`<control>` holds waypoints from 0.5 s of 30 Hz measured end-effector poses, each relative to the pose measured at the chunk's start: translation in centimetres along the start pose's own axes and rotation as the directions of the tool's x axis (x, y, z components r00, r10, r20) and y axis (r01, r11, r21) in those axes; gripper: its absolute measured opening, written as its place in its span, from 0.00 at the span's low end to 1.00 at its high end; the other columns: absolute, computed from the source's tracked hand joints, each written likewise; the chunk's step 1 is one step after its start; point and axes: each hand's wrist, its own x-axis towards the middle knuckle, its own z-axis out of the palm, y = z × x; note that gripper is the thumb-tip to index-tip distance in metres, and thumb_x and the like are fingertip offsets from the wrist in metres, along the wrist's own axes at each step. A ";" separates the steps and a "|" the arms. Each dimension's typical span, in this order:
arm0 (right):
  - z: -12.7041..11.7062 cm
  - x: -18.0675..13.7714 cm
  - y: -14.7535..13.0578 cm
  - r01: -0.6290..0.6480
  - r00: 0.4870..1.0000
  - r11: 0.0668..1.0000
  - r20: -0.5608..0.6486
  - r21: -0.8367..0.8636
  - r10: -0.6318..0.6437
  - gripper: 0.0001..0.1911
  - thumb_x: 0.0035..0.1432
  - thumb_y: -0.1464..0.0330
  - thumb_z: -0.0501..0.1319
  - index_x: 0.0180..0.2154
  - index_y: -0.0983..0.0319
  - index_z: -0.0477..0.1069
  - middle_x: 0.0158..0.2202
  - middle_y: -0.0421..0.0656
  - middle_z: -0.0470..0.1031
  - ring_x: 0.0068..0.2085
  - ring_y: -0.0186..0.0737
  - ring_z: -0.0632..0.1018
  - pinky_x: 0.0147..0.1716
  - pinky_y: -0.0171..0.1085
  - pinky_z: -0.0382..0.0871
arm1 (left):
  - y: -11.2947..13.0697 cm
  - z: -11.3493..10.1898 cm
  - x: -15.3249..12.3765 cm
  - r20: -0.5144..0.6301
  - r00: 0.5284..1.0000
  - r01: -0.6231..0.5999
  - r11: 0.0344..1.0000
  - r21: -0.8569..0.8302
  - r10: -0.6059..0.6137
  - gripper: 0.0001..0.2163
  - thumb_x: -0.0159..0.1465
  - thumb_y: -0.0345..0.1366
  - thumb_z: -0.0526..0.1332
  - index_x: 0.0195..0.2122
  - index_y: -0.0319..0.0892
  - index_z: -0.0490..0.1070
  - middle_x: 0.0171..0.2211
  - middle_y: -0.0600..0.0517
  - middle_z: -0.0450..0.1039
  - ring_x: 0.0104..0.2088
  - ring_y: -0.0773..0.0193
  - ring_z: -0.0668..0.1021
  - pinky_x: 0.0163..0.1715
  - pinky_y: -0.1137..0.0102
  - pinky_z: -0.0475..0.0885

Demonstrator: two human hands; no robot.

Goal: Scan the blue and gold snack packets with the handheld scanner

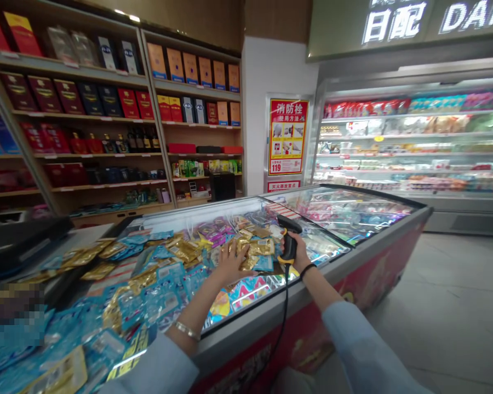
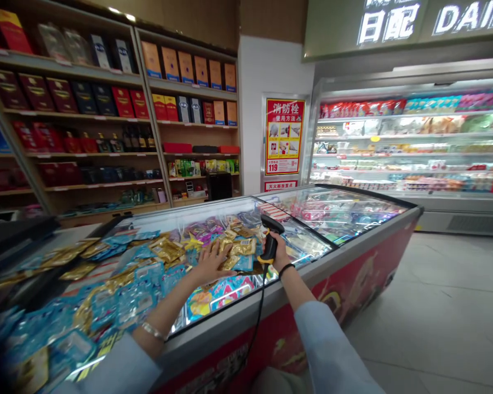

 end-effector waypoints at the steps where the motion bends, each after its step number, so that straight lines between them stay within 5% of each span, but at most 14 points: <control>1: -0.1 0.0 0.1 -0.010 1.000 1.000 -0.014 0.008 0.011 0.10 0.47 0.62 0.63 0.29 0.61 0.69 0.17 0.36 0.69 0.15 0.32 0.69 0.12 0.30 0.63 | 0.0 0.3 -0.1 -0.002 1.000 0.015 1.000 0.008 -0.015 0.45 0.57 0.66 0.56 0.71 0.52 0.46 0.73 0.42 0.33 0.70 0.36 0.37 0.65 0.43 0.41; 15: -0.8 0.5 0.6 0.051 0.999 0.999 -0.010 0.008 -0.051 0.12 0.46 0.61 0.64 0.31 0.62 0.70 0.17 0.36 0.70 0.15 0.33 0.70 0.13 0.31 0.65 | 2.0 1.9 1.4 -0.126 0.992 0.003 0.999 0.051 0.003 0.39 0.61 0.65 0.49 0.70 0.52 0.49 0.72 0.41 0.38 0.71 0.38 0.44 0.66 0.45 0.46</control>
